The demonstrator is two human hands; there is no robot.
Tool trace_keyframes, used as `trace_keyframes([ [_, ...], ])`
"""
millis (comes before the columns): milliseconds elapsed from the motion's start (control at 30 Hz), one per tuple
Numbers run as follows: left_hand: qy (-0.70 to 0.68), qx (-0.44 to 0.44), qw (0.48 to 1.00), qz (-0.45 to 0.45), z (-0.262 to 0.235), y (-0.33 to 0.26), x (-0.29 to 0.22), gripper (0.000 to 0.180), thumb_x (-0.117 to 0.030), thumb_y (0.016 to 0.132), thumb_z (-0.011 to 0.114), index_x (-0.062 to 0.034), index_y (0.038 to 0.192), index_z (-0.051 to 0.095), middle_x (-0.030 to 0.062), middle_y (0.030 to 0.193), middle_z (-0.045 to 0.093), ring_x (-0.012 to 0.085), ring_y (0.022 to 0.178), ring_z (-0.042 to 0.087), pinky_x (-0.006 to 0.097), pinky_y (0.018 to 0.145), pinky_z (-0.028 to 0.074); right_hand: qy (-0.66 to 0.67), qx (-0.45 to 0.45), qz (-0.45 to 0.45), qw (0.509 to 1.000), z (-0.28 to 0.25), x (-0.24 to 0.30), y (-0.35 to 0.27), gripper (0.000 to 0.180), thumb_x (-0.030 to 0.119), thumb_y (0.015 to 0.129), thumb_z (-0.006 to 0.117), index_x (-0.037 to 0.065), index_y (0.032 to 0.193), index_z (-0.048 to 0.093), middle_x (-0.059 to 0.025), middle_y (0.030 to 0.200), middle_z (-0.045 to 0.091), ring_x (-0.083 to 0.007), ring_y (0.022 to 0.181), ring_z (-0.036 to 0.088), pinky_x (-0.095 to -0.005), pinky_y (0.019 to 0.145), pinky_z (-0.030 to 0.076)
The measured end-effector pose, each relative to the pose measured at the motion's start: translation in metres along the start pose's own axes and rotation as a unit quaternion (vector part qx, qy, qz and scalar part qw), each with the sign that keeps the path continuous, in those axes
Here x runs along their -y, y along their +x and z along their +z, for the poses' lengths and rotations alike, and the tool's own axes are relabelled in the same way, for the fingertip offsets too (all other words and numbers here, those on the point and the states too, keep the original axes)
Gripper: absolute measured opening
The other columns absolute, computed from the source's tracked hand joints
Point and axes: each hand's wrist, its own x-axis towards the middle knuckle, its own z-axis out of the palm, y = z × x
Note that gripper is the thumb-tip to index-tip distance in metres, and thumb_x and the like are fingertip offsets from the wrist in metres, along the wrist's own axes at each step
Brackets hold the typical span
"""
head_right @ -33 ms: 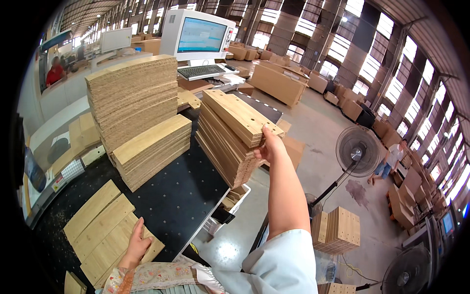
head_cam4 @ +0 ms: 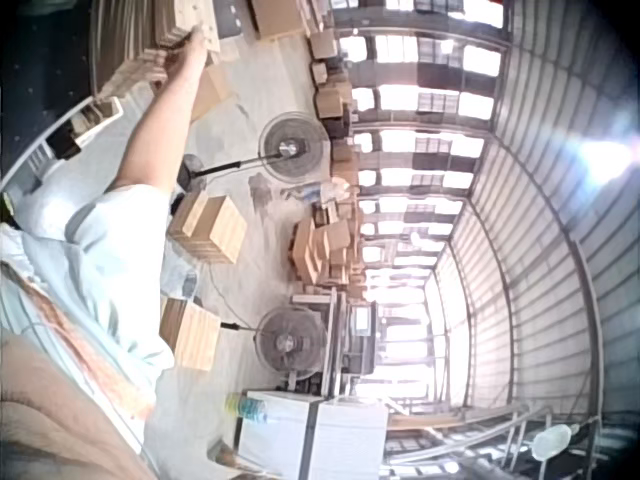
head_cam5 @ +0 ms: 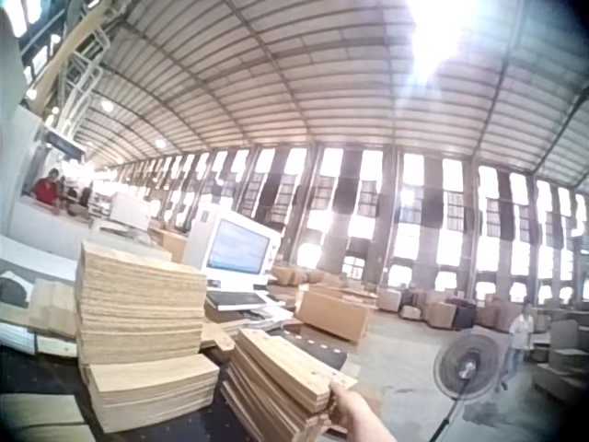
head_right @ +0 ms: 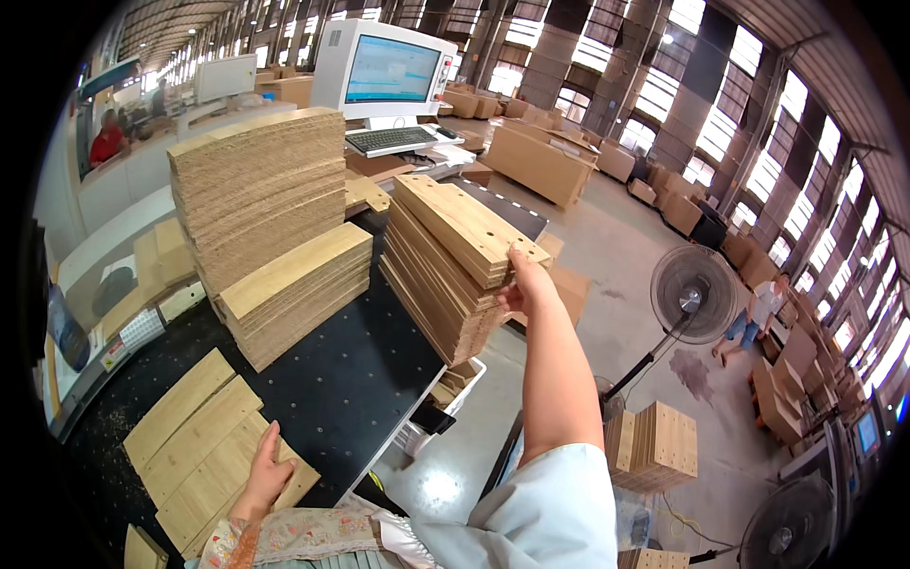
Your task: The person picks up wooden boards, aligns them, and applies small round labels from a sheet to the sides of the boards one at a time.
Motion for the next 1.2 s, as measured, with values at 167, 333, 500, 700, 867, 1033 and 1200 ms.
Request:
trace_keyframes([
  [167, 0.001, -0.016, 1.000, 0.020, -0.002, -0.002, 0.005, 0.075, 0.001, 0.069, 0.063, 0.0023, 0.135, 0.028, 0.0185, 0.140, 0.028, 0.0277, 0.132, 0.025, 0.035, 0.108, 0.021, -0.101, -0.150, -0.182, 0.967, -0.030, 0.023, -0.027, 0.061, 0.043, 0.086, 0.052, -0.001, 0.125, 0.037, -0.0099, 0.066, 0.056, -0.0146, 0.042, 0.048, -0.0255, 0.039, 0.040],
  [333, -0.062, -0.018, 0.998, 0.020, -0.003, -0.006, 0.008, 0.074, 0.003, 0.070, 0.062, -0.0014, 0.136, 0.029, 0.0157, 0.139, 0.032, 0.0255, 0.131, 0.028, 0.036, 0.107, 0.023, 0.128, -0.026, -0.342, 0.931, -0.021, -0.042, -0.058, 0.036, 0.025, 0.088, 0.052, 0.001, 0.115, 0.046, -0.0044, 0.062, 0.051, -0.0085, 0.041, 0.040, -0.0207, 0.037, 0.032],
  [500, -0.166, -0.106, 0.979, -0.043, -0.025, -0.018, 0.006, 0.065, 0.004, 0.074, 0.059, -0.0057, 0.133, 0.035, 0.0105, 0.135, 0.039, 0.0218, 0.128, 0.034, 0.038, 0.101, 0.029, 0.035, 0.203, -0.085, 0.975, 0.101, -0.202, -0.143, 0.024, 0.013, 0.078, 0.066, 0.005, 0.099, 0.060, -0.0016, 0.067, 0.056, -0.0085, 0.054, 0.051, -0.0217, 0.049, 0.041],
  [700, 0.192, -0.287, 0.938, -0.035, -0.104, -0.089, -0.018, 0.054, -0.002, 0.073, 0.061, -0.0011, 0.123, 0.044, 0.0163, 0.128, 0.044, 0.0297, 0.119, 0.041, 0.037, 0.099, 0.033, -0.147, 0.461, -0.387, 0.785, 0.182, -0.235, -0.215, 0.016, 0.010, 0.076, 0.065, 0.004, 0.091, 0.064, -0.0112, 0.072, 0.059, -0.0239, 0.061, 0.058, -0.0301, 0.056, 0.046],
  [867, 0.390, -0.292, 0.852, -0.191, -0.114, -0.172, -0.045, 0.063, -0.018, 0.070, 0.064, 0.0010, 0.125, 0.042, 0.0228, 0.132, 0.036, 0.0378, 0.124, 0.032, 0.041, 0.103, 0.029, -0.106, 0.414, -0.449, 0.785, 0.244, -0.201, -0.204, 0.016, 0.007, 0.073, 0.065, 0.004, 0.089, 0.063, -0.0101, 0.076, 0.061, -0.0243, 0.067, 0.058, -0.0334, 0.062, 0.047],
  [1033, 0.425, -0.304, 0.803, -0.285, -0.119, -0.208, -0.051, 0.066, -0.023, 0.072, 0.063, 0.0002, 0.128, 0.038, 0.0237, 0.138, 0.027, 0.0385, 0.130, 0.024, 0.041, 0.106, 0.024, -0.173, 0.333, -0.439, 0.816, 0.321, -0.195, -0.183, 0.045, 0.015, 0.071, 0.068, -0.001, 0.111, 0.054, -0.0191, 0.110, 0.056, -0.0351, 0.105, 0.049, -0.0400, 0.092, 0.039],
  [1200, 0.393, -0.332, 0.808, -0.288, -0.162, -0.174, -0.037, 0.070, -0.027, 0.074, 0.062, 0.0009, 0.131, 0.034, 0.0231, 0.138, 0.029, 0.0353, 0.132, 0.021, 0.039, 0.107, 0.023, -0.245, 0.321, -0.434, 0.806, 0.381, -0.185, -0.182, 0.060, 0.020, 0.072, 0.067, -0.002, 0.122, 0.044, -0.0240, 0.119, 0.050, -0.0366, 0.113, 0.043, -0.0399, 0.096, 0.035],
])
